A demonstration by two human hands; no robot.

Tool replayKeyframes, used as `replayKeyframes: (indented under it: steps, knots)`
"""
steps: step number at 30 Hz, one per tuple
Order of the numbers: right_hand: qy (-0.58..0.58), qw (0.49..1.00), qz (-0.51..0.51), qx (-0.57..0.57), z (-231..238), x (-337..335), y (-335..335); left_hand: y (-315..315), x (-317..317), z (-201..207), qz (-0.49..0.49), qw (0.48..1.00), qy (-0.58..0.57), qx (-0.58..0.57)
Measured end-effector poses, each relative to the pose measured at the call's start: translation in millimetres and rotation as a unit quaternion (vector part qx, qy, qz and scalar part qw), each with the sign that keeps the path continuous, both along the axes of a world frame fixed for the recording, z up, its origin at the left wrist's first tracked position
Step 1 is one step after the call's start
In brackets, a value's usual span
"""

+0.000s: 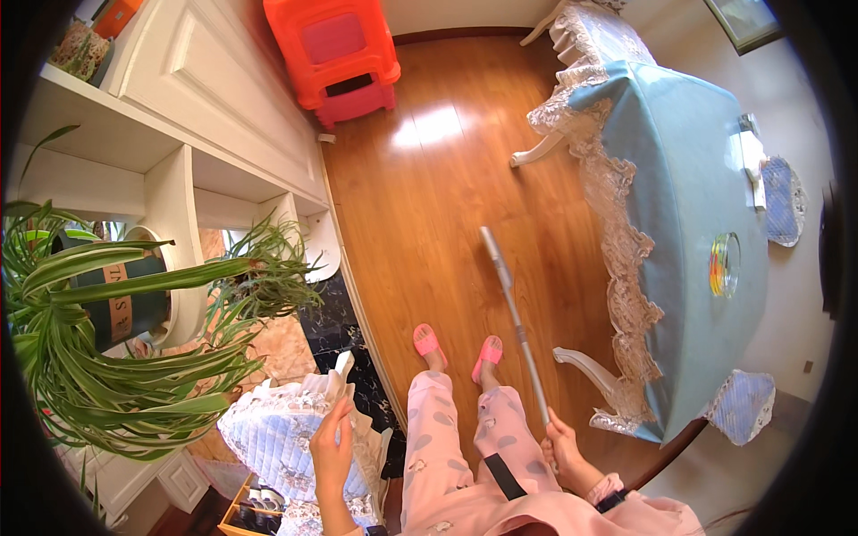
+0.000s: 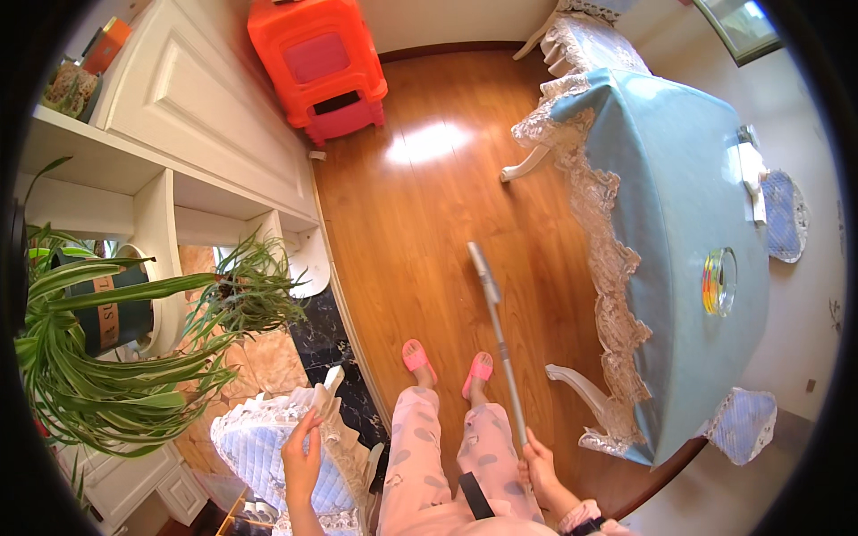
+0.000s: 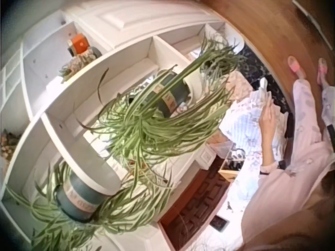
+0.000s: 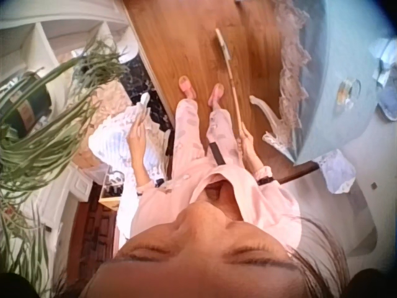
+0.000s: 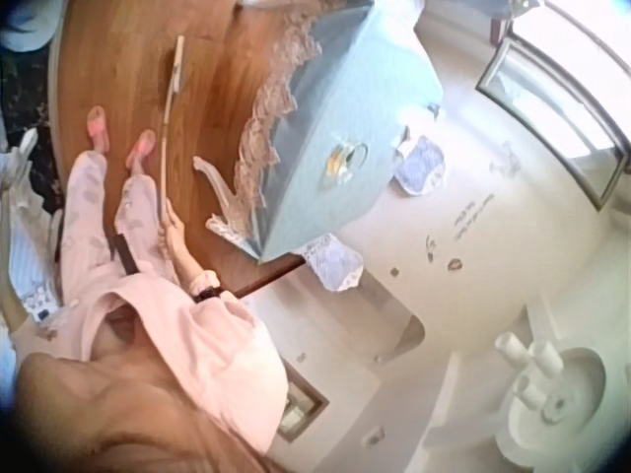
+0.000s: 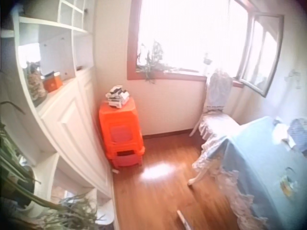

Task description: The person sweeps the floor using a broom and a dustpan, moving chairs aside to reach corners and under the table before collecting the gathered debris into the dustpan.

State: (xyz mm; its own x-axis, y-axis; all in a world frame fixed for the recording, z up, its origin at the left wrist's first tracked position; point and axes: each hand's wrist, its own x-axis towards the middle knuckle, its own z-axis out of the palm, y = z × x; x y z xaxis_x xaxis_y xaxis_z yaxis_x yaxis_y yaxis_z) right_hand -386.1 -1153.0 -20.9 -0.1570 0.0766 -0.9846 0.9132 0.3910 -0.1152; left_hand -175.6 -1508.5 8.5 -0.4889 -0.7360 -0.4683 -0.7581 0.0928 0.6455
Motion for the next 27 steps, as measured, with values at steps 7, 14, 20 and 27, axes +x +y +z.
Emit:
replayKeyframes:
  steps: [7, 14, 20, 27]
  knots:
    - [-0.071, 0.991, -0.107, 0.031, -58.1, 23.7, -10.5, -0.7, -9.4, 0.6, -0.005, 1.0, -0.003, 0.003]
    - [-0.001, 0.994, -0.009, -0.11, -68.8, 94.8, -53.3, -11.9, -1.6, 14.8, -0.026, 0.999, -0.019, -0.032]
    - [-0.113, 0.983, 0.002, -0.143, -21.8, 36.0, -83.4, -29.6, 5.8, 48.0, 0.007, 0.998, -0.002, -0.067]
    - [0.011, 0.989, 0.086, -0.117, 8.0, -67.8, -87.2, -54.2, -56.3, 80.5, -0.024, 0.991, 0.082, -0.1]
